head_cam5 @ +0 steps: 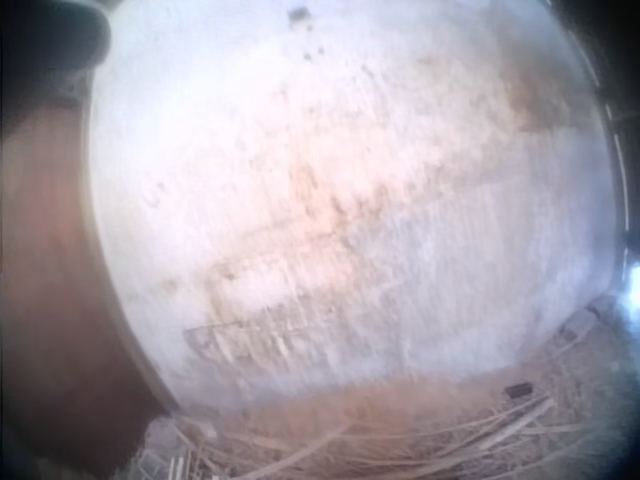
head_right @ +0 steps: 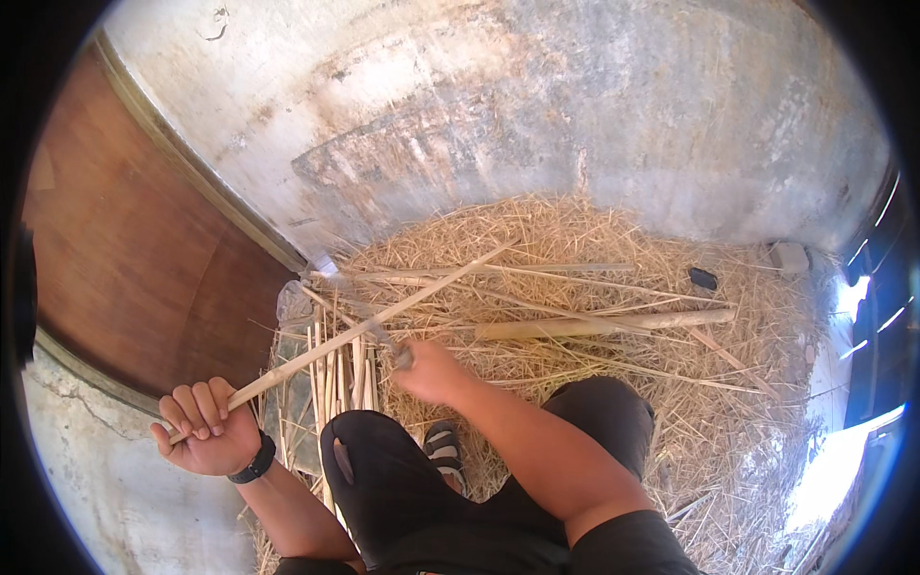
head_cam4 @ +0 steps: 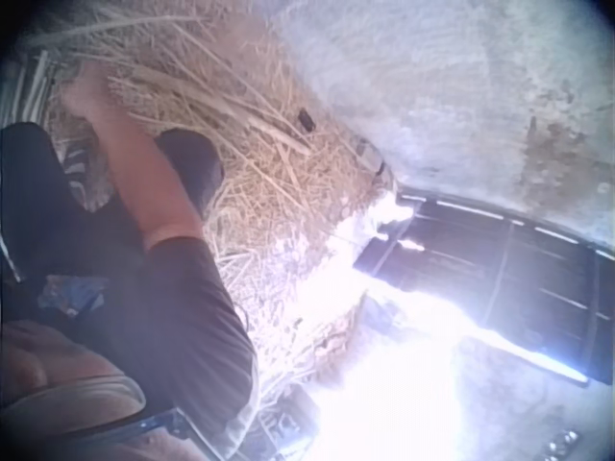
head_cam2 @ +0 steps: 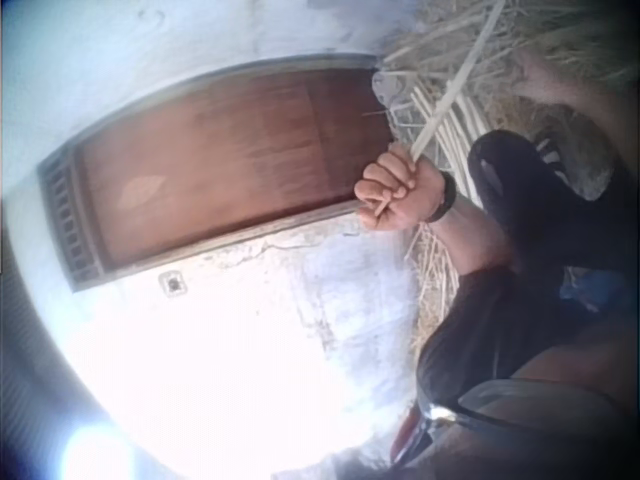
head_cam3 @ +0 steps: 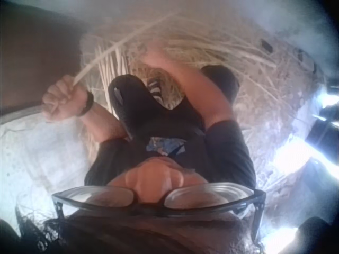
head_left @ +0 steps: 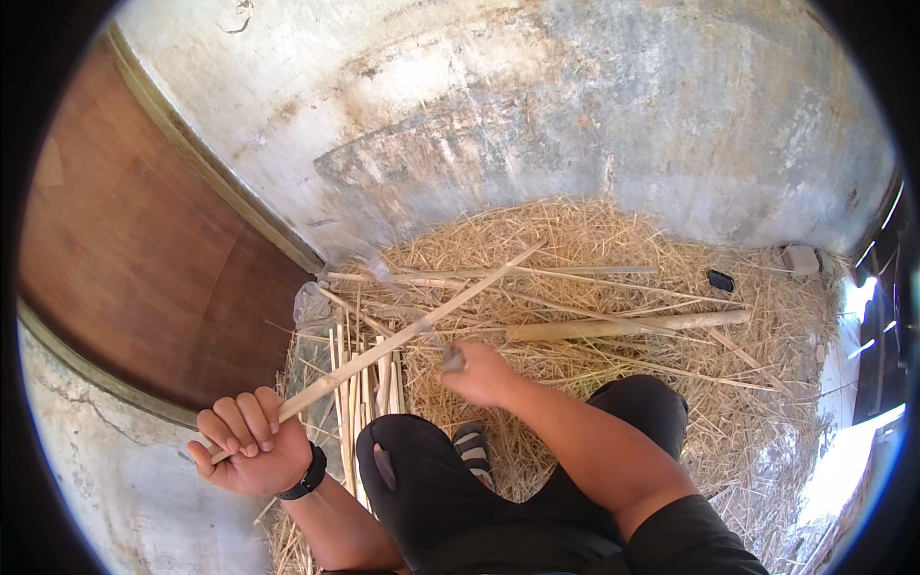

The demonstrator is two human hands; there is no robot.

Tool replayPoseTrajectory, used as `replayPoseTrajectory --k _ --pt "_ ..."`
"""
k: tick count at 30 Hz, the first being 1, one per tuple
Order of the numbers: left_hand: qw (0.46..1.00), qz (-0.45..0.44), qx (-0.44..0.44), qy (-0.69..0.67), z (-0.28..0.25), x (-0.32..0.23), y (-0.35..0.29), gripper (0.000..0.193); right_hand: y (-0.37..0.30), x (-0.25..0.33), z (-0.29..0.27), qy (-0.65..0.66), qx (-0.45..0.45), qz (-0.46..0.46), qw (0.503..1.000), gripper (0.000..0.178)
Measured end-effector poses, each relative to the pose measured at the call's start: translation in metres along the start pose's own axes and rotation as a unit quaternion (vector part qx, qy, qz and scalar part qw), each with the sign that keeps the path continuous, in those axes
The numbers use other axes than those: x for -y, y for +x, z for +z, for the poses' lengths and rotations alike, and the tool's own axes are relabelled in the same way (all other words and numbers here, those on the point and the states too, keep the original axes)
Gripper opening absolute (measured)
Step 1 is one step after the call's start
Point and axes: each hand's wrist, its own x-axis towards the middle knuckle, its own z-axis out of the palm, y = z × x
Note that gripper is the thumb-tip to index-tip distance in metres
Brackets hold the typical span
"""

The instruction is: The person sits on a straw-covered floor and uses a machete to split long bamboo sticks into thinner strips. They repeatedly hold the bamboo with one hand and strike it with the machete to separate the pieces.

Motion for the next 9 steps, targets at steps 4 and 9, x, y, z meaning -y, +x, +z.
replayPoseTrajectory --k 4,9 --pt "1.000 -0.009 0.003 0.001 -0.002 0.001 -0.002 0.040 -0.004 0.019 -0.012 -0.107 0.102 -0.087 0.985 0.036" --pt "0.999 -0.026 0.023 -0.006 -0.003 0.002 0.001 0.039 0.010 -0.007 -0.018 -0.005 0.104 0.091 0.990 0.043"
